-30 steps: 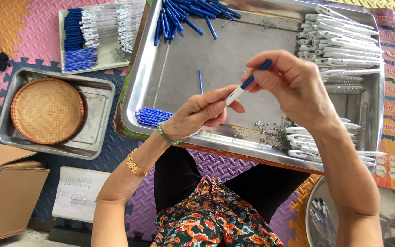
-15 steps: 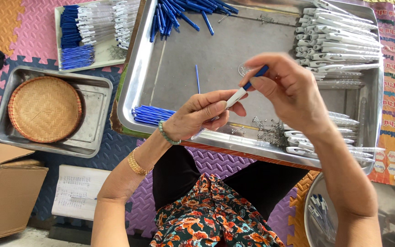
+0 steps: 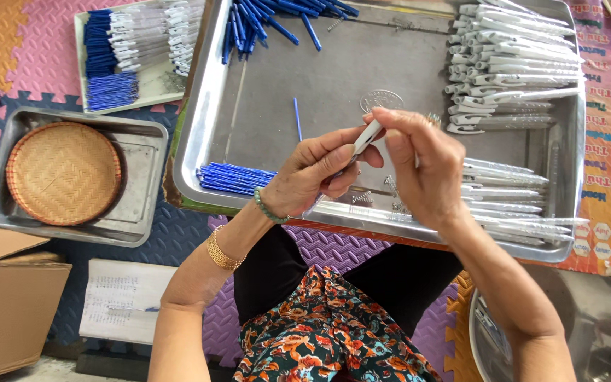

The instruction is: The person assembles pens by inserting ink cartridges into pen barrels, adding springs, and securing the components together by hand.

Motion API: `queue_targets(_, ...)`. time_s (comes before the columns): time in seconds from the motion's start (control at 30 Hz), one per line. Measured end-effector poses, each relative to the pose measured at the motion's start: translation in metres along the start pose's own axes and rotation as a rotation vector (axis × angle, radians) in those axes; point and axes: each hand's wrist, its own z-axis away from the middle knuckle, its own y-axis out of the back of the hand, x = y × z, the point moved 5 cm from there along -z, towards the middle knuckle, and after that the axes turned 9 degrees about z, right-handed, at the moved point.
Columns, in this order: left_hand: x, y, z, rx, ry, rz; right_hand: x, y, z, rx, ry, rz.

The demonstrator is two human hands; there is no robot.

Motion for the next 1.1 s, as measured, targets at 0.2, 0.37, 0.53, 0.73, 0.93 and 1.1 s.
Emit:
queue_targets(0.2,-0.002,-0.013,-0.004,-0.052,0.064,-0.051,0.014,0.024,-0.012,-0.096,-0.251,-0.162)
queue_targets(0.37,-0.005,-0.017,-0.006,-0.067,0.078,-0.089,0.027,0.024,-0.001,-0.104,-0.345,-0.240)
queue_targets(0.53,-0.009,-0.016,-0.007,-0.061,0.087,-0.050,0.015,0.025,0.004,0.036,-0.282,-0.167)
queue_targets(0.73,-0.019,-0.011,-0.003,-0.064,0.101,0.046,0.010,0.025,0.001,0.030,-0.222,-0.152)
queue_targets(0.93,-0.016,-0.016,-0.005,-0.082,0.099,0.012,0.013,0.027,-0.001,0.109,-0.210,-0.170)
queue_targets(1.1,-0.016,-0.014,-0.004,-0.066,0.070,-0.014,0.004,0.025,-0.002,0.150,-0.084,-0.102)
